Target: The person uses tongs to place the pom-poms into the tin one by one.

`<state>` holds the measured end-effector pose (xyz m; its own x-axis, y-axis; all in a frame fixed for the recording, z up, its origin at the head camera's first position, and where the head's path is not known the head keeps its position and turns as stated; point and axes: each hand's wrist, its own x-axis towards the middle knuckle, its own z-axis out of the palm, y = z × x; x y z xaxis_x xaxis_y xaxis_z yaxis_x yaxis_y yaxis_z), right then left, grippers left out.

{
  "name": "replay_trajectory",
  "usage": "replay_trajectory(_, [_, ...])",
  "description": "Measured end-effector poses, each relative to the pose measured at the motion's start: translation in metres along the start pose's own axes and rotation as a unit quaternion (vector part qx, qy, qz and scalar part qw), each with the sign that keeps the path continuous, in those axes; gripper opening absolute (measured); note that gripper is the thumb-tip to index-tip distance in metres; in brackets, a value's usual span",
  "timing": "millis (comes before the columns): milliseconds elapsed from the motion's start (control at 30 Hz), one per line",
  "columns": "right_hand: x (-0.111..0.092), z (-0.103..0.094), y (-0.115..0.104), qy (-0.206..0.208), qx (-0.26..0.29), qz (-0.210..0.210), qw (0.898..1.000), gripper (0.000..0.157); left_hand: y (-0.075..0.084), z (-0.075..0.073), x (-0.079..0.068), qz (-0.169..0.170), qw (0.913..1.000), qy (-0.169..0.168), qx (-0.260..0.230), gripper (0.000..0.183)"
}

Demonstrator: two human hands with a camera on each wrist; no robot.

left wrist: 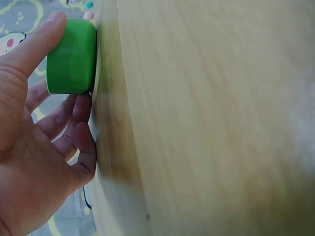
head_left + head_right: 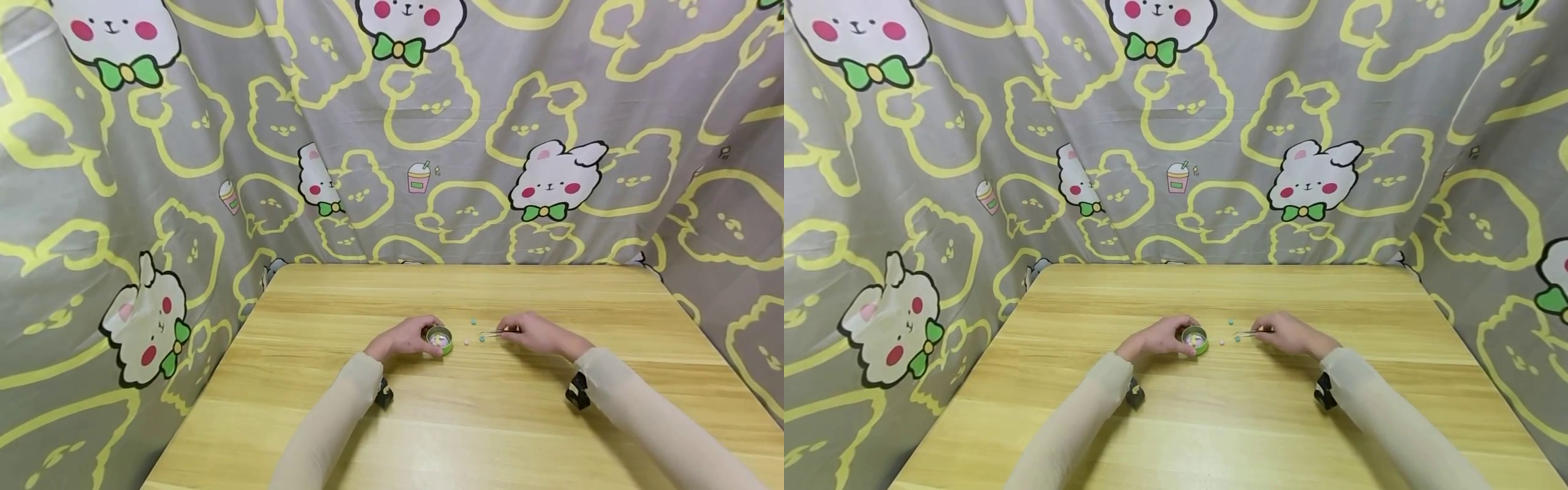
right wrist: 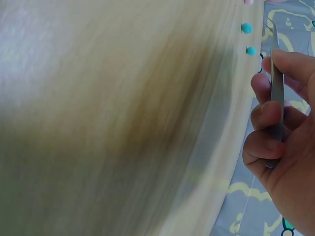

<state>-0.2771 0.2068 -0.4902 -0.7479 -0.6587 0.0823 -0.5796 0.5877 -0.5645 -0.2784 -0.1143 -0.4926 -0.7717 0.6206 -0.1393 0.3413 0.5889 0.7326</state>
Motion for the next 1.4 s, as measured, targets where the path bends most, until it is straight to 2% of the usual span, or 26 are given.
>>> replay_trajectory(733, [-0.001, 0.000, 0.009, -0.013, -0.024, 0.014, 1.000, 0.009, 0.001, 0.000, 0.000, 0.001, 1.0000, 0.002, -0.001, 0.049])
replay_trajectory(1200, [0.000, 0.002, 0.010, -0.008, -0.019, -0.008, 1.000, 0.009, 0.000, -0.001, 0.001, -0.001, 1.0000, 0.001, 0.008, 0.049])
replay_trajectory(1400, [0.001, 0.002, 0.009, -0.012, -0.015, 0.007, 1.000, 0.011, 0.001, -0.001, 0.000, -0.004, 1.0000, 0.002, 0.007, 0.048])
